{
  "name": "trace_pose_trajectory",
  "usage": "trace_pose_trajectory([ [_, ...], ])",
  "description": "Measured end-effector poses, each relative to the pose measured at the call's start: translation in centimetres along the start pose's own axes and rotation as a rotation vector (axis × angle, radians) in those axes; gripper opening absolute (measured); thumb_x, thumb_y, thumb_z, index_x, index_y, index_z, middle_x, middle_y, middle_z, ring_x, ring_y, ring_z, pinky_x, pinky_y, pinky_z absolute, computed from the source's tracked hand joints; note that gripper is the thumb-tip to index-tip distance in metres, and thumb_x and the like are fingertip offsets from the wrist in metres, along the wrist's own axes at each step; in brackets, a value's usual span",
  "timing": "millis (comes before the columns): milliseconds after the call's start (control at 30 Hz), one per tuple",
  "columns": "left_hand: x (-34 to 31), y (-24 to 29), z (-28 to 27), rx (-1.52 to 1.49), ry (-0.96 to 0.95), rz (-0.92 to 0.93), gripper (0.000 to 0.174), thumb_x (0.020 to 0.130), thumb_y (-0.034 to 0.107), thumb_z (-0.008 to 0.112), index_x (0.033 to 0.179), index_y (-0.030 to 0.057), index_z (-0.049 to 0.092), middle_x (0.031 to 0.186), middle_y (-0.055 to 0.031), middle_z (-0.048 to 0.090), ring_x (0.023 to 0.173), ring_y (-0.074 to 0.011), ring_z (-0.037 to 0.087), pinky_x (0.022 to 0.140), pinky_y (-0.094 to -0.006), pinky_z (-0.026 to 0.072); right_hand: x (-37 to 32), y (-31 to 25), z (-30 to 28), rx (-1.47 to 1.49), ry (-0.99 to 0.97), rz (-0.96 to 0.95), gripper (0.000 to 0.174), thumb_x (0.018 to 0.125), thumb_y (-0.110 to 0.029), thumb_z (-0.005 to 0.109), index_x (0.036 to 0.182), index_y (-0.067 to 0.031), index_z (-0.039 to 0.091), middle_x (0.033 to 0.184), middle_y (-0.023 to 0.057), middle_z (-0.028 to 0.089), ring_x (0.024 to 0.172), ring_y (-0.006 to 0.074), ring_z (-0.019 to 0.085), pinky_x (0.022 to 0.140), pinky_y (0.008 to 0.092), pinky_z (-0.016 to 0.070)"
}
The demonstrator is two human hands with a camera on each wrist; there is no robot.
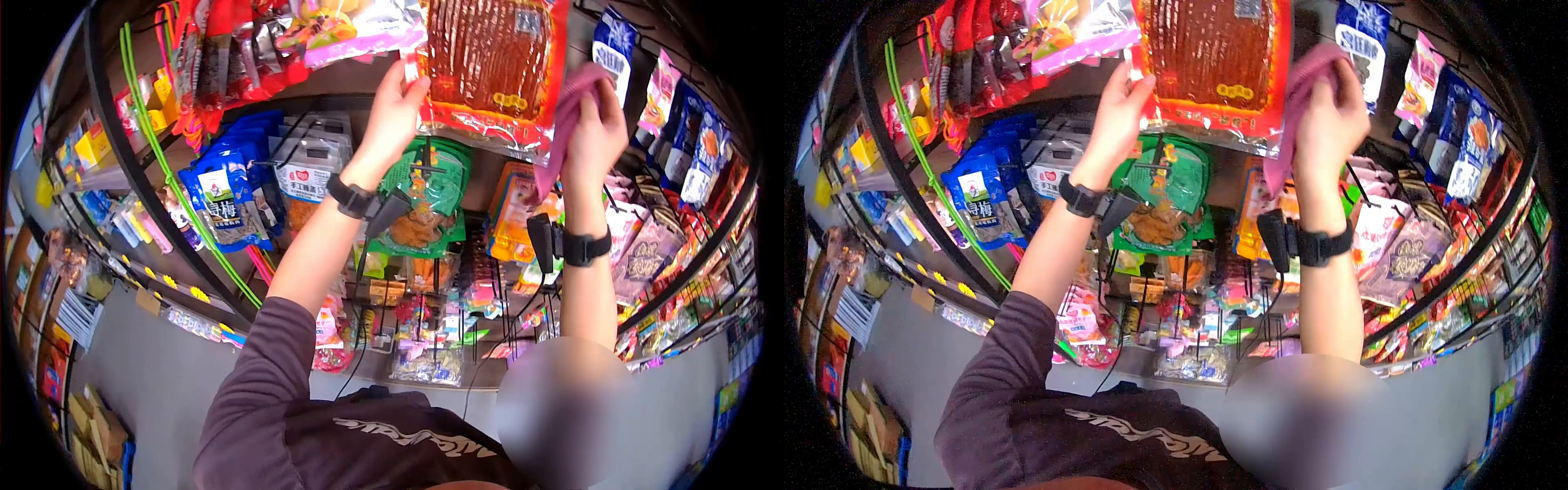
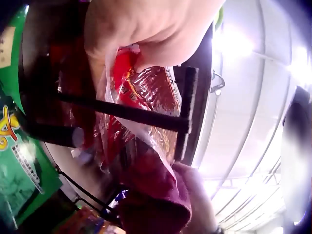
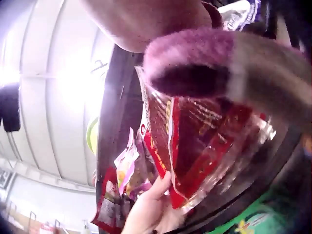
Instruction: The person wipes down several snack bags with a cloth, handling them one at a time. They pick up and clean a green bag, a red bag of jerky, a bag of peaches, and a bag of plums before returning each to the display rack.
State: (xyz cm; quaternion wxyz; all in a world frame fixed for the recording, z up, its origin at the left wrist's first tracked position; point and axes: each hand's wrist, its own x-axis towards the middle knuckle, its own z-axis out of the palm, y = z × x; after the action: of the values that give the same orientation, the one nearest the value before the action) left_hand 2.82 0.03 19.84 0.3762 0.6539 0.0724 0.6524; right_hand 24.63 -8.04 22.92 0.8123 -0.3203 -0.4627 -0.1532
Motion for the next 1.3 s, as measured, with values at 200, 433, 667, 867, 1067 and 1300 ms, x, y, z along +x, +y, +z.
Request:
trace_pose_trajectory([
  [200, 0.3, -1.4, -0.4, 0.159, 0.067, 0.187, 0.046, 0.084, -0.008, 0.052, 0.124, 0.0018, 0.032, 0.106, -0.0113, 0.059, 0.095, -0.0125, 0.056, 0.081, -0.0237, 0.0441, -2.0, -5.3, 1.6, 0.089, 0.109, -0.255, 0.036, 0.084, -0.003, 0.057, 0.117, 0.0093, 0.051, 0.117, 0.0131, 0.056, 0.105, 0.0177, 0.053, 0.092, 0.0271, 0.0390],
  [433, 0.0, -0.4, -0.4, 0.289, 0.078, 0.175, 0.041, 0.085, -0.008, 0.050, 0.122, 0.0006, 0.034, 0.108, -0.0140, 0.060, 0.097, -0.0132, 0.057, 0.080, -0.0237, 0.0451, -2.5, -8.0, 1.4, -0.173, 0.096, -0.567, 0.032, 0.080, 0.007, 0.053, 0.111, 0.0062, 0.057, 0.107, 0.0181, 0.062, 0.096, 0.0247, 0.060, 0.085, 0.0310, 0.0446],
  [667, -0.8, 1.0, 0.0, -0.066, -0.169, 0.149, 0.051, 0.086, 0.004, 0.057, 0.131, 0.0002, 0.034, 0.125, -0.0094, 0.049, 0.109, -0.0133, 0.049, 0.093, -0.0283, 0.0408, -4.5, -4.8, 7.9, -0.365, -0.645, -0.625, 0.037, 0.082, -0.004, 0.050, 0.119, 0.0003, 0.052, 0.119, 0.0208, 0.053, 0.113, 0.0379, 0.048, 0.095, 0.0442, 0.0370],
  [867, -0.3, 0.4, -0.8, -0.152, -0.135, 0.124, 0.041, 0.089, 0.006, 0.051, 0.128, -0.0003, 0.039, 0.121, -0.0073, 0.050, 0.113, -0.0128, 0.044, 0.097, -0.0286, 0.0352, -3.0, -4.2, 9.4, -0.833, -0.486, -0.718, 0.050, 0.087, -0.033, 0.048, 0.132, -0.0128, 0.043, 0.128, 0.0165, 0.048, 0.125, 0.0368, 0.036, 0.104, 0.0580, 0.0127],
  [1067, 0.6, 0.6, -0.9, -0.263, -0.141, 0.154, 0.036, 0.090, 0.002, 0.042, 0.127, -0.0022, 0.040, 0.122, -0.0083, 0.051, 0.114, -0.0127, 0.044, 0.098, -0.0281, 0.0325, -1.2, -2.2, 10.3, -0.881, -0.256, -0.623, 0.057, 0.088, -0.042, 0.045, 0.137, -0.0156, 0.036, 0.134, 0.0134, 0.043, 0.127, 0.0369, 0.033, 0.104, 0.0607, 0.0081],
  [1300, 1.4, -0.4, -1.1, -0.305, -0.081, -0.027, 0.035, 0.091, 0.004, 0.043, 0.126, 0.0015, 0.043, 0.119, -0.0068, 0.053, 0.110, -0.0133, 0.049, 0.093, -0.0278, 0.0389, -2.6, -3.5, 11.4, -0.860, -0.389, -0.708, 0.059, 0.086, -0.036, 0.050, 0.136, -0.0088, 0.036, 0.130, 0.0196, 0.045, 0.124, 0.0406, 0.034, 0.107, 0.0491, 0.0140],
])
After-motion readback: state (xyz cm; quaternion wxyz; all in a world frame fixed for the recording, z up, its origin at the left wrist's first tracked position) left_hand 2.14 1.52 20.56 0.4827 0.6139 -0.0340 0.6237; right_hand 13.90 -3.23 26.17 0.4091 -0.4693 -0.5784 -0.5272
